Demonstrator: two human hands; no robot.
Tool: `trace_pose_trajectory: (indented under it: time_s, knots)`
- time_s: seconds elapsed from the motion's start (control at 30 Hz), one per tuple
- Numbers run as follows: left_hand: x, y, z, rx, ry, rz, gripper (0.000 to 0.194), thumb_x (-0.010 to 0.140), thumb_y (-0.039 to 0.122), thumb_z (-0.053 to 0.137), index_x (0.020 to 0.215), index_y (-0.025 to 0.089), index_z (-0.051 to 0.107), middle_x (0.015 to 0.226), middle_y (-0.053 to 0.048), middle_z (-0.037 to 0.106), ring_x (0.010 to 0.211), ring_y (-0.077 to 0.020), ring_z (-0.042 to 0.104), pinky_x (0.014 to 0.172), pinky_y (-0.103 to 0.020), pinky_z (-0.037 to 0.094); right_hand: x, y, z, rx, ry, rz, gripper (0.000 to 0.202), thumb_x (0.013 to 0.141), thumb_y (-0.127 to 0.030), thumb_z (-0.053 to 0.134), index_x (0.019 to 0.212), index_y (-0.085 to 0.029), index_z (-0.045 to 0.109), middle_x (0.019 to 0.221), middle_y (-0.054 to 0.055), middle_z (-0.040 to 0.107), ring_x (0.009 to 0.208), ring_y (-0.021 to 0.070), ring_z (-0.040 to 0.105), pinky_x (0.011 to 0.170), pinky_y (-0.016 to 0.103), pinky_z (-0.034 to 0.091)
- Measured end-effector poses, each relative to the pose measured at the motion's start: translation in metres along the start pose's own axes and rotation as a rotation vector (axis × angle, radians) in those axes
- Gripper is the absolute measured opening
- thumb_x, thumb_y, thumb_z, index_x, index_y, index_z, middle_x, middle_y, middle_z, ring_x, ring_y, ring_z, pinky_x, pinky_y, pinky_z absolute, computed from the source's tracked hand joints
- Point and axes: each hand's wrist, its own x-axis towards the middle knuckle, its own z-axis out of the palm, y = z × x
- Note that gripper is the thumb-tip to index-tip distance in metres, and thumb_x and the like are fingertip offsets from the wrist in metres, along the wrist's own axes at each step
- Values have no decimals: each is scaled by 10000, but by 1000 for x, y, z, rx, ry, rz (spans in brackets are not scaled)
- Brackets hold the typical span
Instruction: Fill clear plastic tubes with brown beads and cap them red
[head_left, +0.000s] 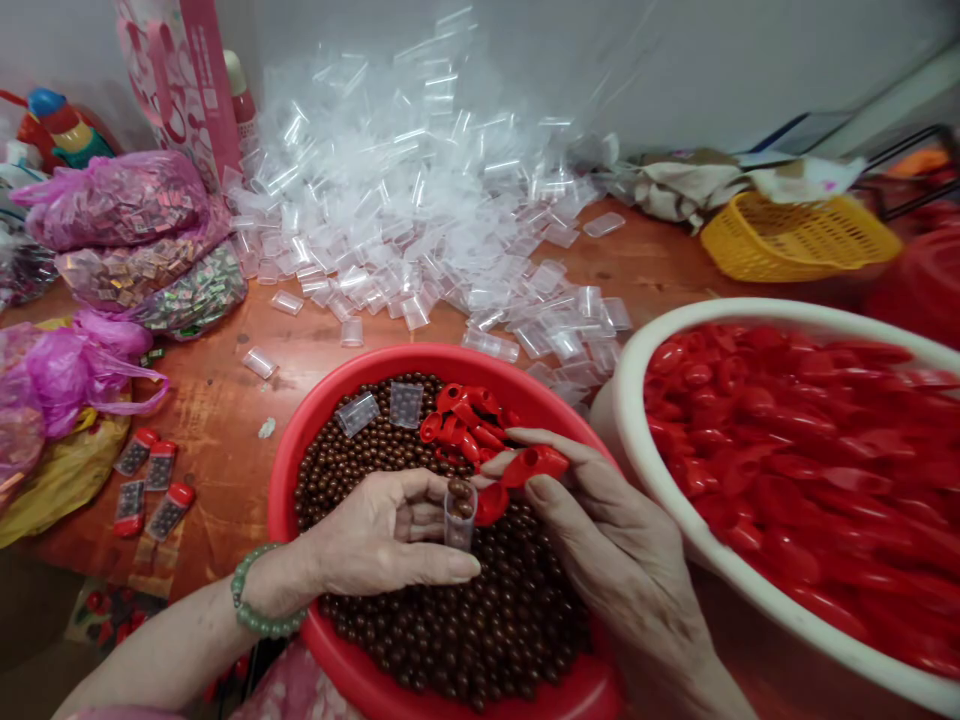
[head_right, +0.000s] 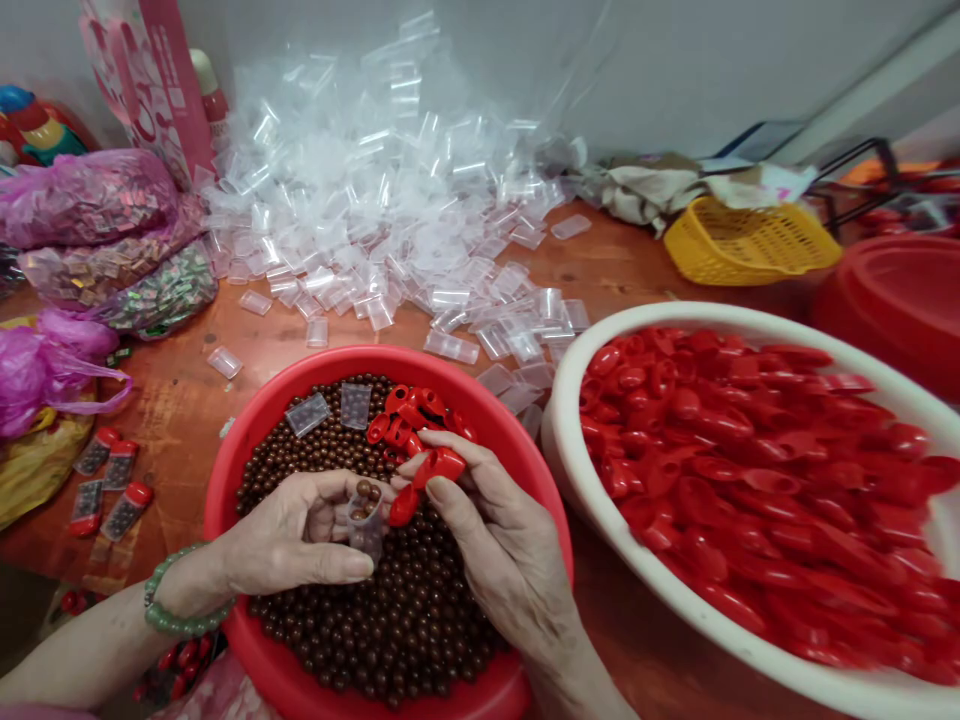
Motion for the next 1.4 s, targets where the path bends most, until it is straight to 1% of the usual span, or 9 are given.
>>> trace_pose_trajectory:
  time_s: [0.2, 0.33, 0.63, 0.77, 0.93, 1.07, 1.17, 1.27, 1.4]
  knots:
    - [0, 2, -3, -28, 51, -11, 442, 618, 171, 850, 995, 141, 622, 946, -17, 627, 843, -94, 586, 902, -288, 430, 4, -1, -13, -342, -111, -161, 214, 900, -372, 570, 1037, -248, 678, 934, 24, 730, 828, 178, 690, 806, 282, 559]
    - [2, 3, -2, 42, 28, 52, 381, 664, 103, 776, 1017, 131, 636, 1012, -39, 610, 911, -116, 582, 915, -303, 436, 4, 1, -15, -285, -124, -120, 199, 878, -362, 607, 1041, -264, 665, 945, 15, 720, 806, 161, 685, 726, 235, 558]
    - [6, 5, -1, 29, 31, 53, 432, 625, 120, 813, 1030, 124, 663, 954, -34, 635, 864, -121, 598, 897, -315, 453, -1, 1, -12, -4, -111, -28, 186, 895, -357, 592, 1033, -250, 657, 1060, 54, 722, 947, 200, 691, 837, 289, 556]
    - [5, 5, -6, -82, 55, 10, 479, 591, 196, 872, 1025, 138, 675, 906, -9, 642, 775, -94, 599, 881, -310, 466, -2, 2, -16, -177, -37, -127, 168, 913, -331, 562, 1041, -253, 637, 1002, 45, 727, 879, 184, 705, 803, 270, 569]
    - [5, 3, -8, -63, 39, 13, 481, 590, 239, 882, 1015, 143, 679, 978, -33, 661, 877, -128, 628, 961, -352, 451, 5, -5, -22, -527, -230, -358, 173, 893, -265, 564, 1033, -258, 665, 907, 26, 751, 740, 168, 719, 681, 235, 593]
    - [5, 1, -6, -7, -77, 47, 447, 627, 277, 860, 1012, 143, 678, 1060, -72, 671, 1037, -182, 627, 1056, -398, 402, 10, -9, -24, -644, -373, -443, 346, 913, -267, 543, 1251, -247, 612, 1030, 47, 756, 862, 206, 739, 784, 284, 608]
    - [6, 1, -6, 20, -95, 42, 397, 642, 271, 848, 976, 141, 678, 1010, -58, 667, 1005, -176, 635, 1050, -412, 415, 12, -9, -23, -662, -497, -428, 439, 930, -235, 516, 1366, -285, 523, 1061, 32, 746, 912, 191, 730, 791, 266, 601]
    - [7, 3, -7, 53, -100, 57, 320, 660, 200, 819, 939, 134, 677, 964, -33, 649, 964, -157, 625, 1044, -402, 421, 15, -10, -18, -681, -588, -389, 388, 937, -209, 472, 1289, -329, 583, 991, 23, 731, 836, 179, 723, 723, 269, 599]
    - [7, 5, -11, 88, -94, 98, 321, 676, 135, 782, 973, 133, 660, 1002, -40, 655, 1005, -155, 617, 1060, -384, 401, 20, -8, -13, -598, -537, -299, 229, 933, -268, 489, 1084, -279, 660, 858, 28, 703, 724, 168, 689, 643, 263, 570]
